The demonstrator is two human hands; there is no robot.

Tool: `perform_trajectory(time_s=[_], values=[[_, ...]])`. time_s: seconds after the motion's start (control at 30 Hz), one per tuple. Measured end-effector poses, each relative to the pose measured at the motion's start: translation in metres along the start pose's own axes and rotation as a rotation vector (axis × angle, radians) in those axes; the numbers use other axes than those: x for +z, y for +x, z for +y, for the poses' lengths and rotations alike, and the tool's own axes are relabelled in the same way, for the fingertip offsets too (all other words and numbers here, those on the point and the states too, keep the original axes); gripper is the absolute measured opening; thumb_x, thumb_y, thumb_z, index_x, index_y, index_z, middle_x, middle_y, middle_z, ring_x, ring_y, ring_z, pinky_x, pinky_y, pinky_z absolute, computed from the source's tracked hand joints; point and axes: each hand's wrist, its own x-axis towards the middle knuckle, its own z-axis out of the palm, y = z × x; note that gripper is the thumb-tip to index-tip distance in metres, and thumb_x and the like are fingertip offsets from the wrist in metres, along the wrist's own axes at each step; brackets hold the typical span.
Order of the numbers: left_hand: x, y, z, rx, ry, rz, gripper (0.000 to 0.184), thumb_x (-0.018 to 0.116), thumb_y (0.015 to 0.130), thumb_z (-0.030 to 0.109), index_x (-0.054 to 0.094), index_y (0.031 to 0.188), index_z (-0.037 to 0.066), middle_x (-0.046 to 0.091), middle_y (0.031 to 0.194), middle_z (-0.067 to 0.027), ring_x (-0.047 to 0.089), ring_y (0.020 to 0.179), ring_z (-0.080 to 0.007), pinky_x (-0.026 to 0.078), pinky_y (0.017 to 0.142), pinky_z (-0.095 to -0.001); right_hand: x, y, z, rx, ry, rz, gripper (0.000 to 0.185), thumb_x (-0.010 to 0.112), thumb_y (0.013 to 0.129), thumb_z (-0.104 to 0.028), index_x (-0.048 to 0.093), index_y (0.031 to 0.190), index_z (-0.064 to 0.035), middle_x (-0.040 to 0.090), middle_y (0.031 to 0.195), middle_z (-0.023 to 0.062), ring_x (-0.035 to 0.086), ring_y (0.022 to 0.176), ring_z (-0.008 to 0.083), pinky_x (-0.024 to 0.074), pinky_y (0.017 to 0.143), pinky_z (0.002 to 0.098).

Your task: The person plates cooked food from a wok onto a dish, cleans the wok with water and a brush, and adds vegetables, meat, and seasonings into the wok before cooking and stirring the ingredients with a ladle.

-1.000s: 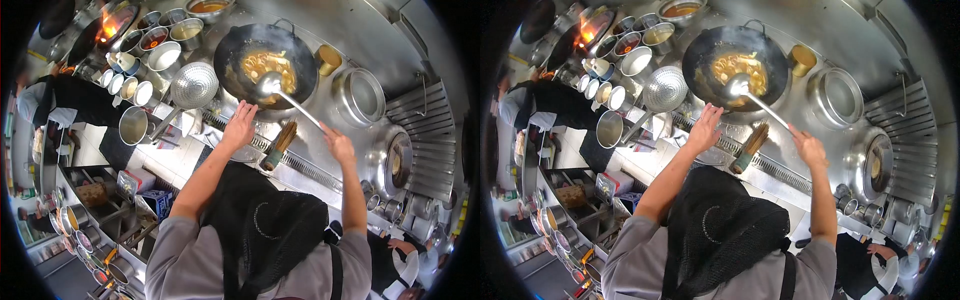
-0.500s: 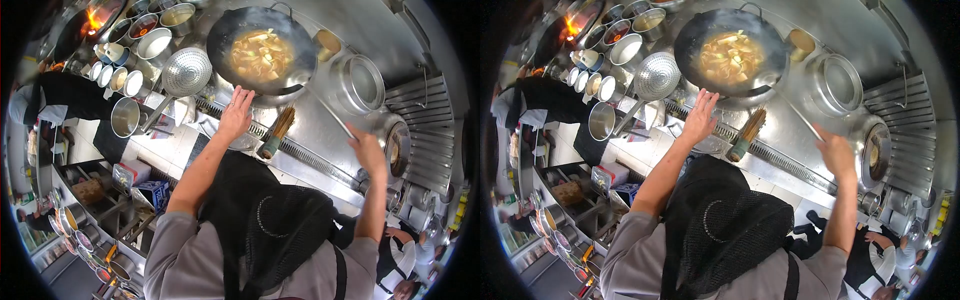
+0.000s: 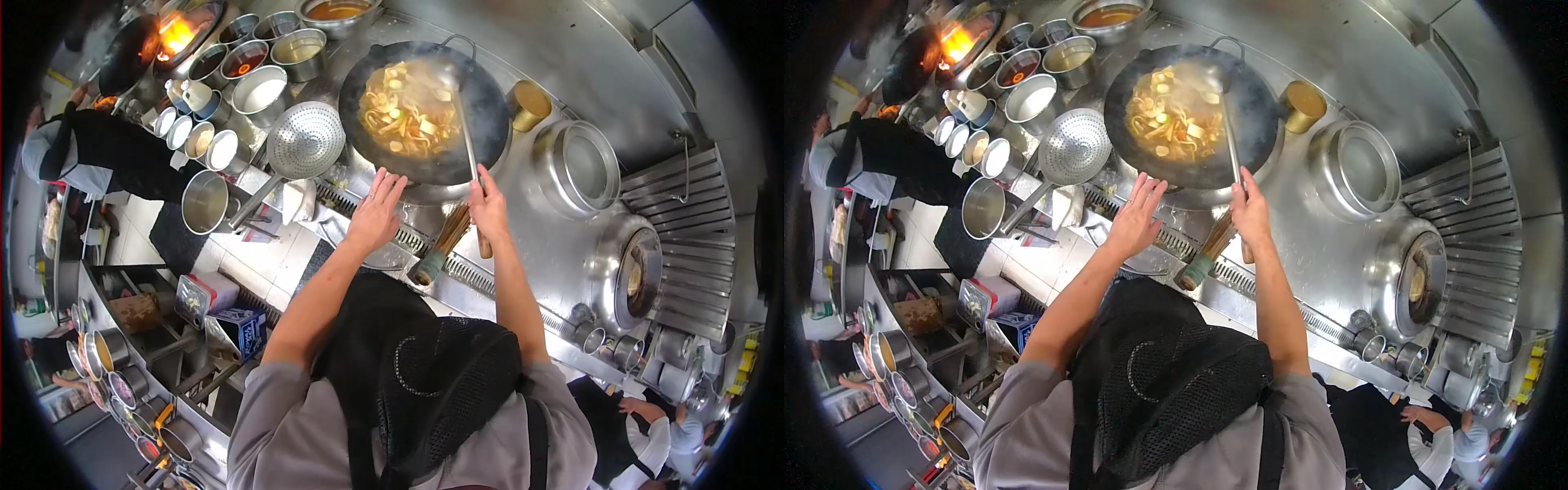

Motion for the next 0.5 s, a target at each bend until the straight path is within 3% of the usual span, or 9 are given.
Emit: perform_trajectory(time_s=[0.07,0.1,0.17,0.3,0.4,0.43,0.47,0.5], values=[[0.0,-0.001,0.0,0.0,0.002,0.009,0.08,0.069,0.08,0.009,0.032,0.15,0.01,0.035,0.151,-0.0101,0.018,0.15,-0.0319,0.045,0.106,-0.0491,0.002,0.0,0.004,-0.22,-0.119,0.196,0.049,0.052,0.102,-0.025,0.043,0.148,-0.0109,0.066,0.076,0.0163,0.063,0.06,0.0279,0.0498,0.058,0.0412],[0.001,-0.001,0.001,-0.002,0.004,0.013,0.08,0.07,0.079,0.009,0.032,0.15,0.01,0.035,0.151,-0.0102,0.018,0.15,-0.0321,0.045,0.106,-0.0486,0.002,-0.005,0.004,-0.22,-0.121,0.194,0.049,0.052,0.102,-0.025,0.043,0.148,-0.0109,0.066,0.076,0.0163,0.063,0.06,0.0279,0.0498,0.058,0.0412],[0.001,0.0,0.001,-0.001,0.004,0.018,0.08,0.07,0.079,0.009,0.033,0.15,0.01,0.035,0.151,-0.0103,0.019,0.15,-0.0323,0.045,0.106,-0.0482,0.004,-0.022,0.004,-0.138,-0.479,0.287,0.047,0.046,0.104,-0.025,0.041,0.148,-0.01,0.068,0.084,0.0258,0.069,0.071,0.0383,0.051,0.062,0.0462],[0.005,0.0,0.0,0.003,-0.007,0.043,0.082,0.071,0.077,0.008,0.033,0.15,0.01,0.035,0.15,-0.0107,0.02,0.15,-0.0331,0.046,0.106,-0.0472,0.009,-0.054,0.006,0.057,-0.343,0.054,0.048,0.041,0.105,-0.026,0.038,0.15,-0.0095,0.066,0.094,0.0342,0.067,0.076,0.0475,0.05,0.061,0.0506],[0.004,0.002,-0.002,0.018,0.001,0.051,0.082,0.072,0.077,0.008,0.034,0.15,0.01,0.036,0.15,-0.0108,0.02,0.15,-0.0333,0.046,0.106,-0.0471,-0.017,-0.072,-0.014,0.221,0.148,-0.22,0.052,0.046,0.104,-0.026,0.035,0.152,-0.0102,0.062,0.077,0.0184,0.063,0.059,0.0262,0.0505,0.057,0.0418],[0.003,0.0,-0.002,0.023,0.005,0.038,0.082,0.072,0.077,0.008,0.034,0.15,0.01,0.036,0.15,-0.0108,0.02,0.15,-0.0334,0.045,0.106,-0.047,-0.022,-0.078,-0.019,0.239,0.16,-0.18,0.052,0.049,0.104,-0.025,0.036,0.152,-0.0094,0.056,0.074,0.0105,0.057,0.057,0.0164,0.0505,0.057,0.0375],[0.002,-0.001,-0.002,0.019,0.003,0.034,0.082,0.072,0.077,0.008,0.034,0.15,0.01,0.036,0.15,-0.0108,0.02,0.15,-0.0334,0.045,0.106,-0.047,-0.024,-0.078,-0.011,0.245,0.16,-0.182,0.052,0.049,0.104,-0.025,0.036,0.152,-0.0094,0.056,0.074,0.0105,0.057,0.057,0.0164,0.0505,0.057,0.0375],[0.002,-0.001,-0.002,0.021,0.0,0.033,0.082,0.071,0.077,0.007,0.033,0.15,0.01,0.036,0.15,-0.0108,0.02,0.15,-0.0333,0.045,0.106,-0.0471,-0.026,-0.075,0.005,0.079,-0.012,-0.05,0.052,0.049,0.104,-0.024,0.037,0.152,-0.009,0.058,0.076,0.0138,0.058,0.054,0.0198,0.0501,0.055,0.0392]])
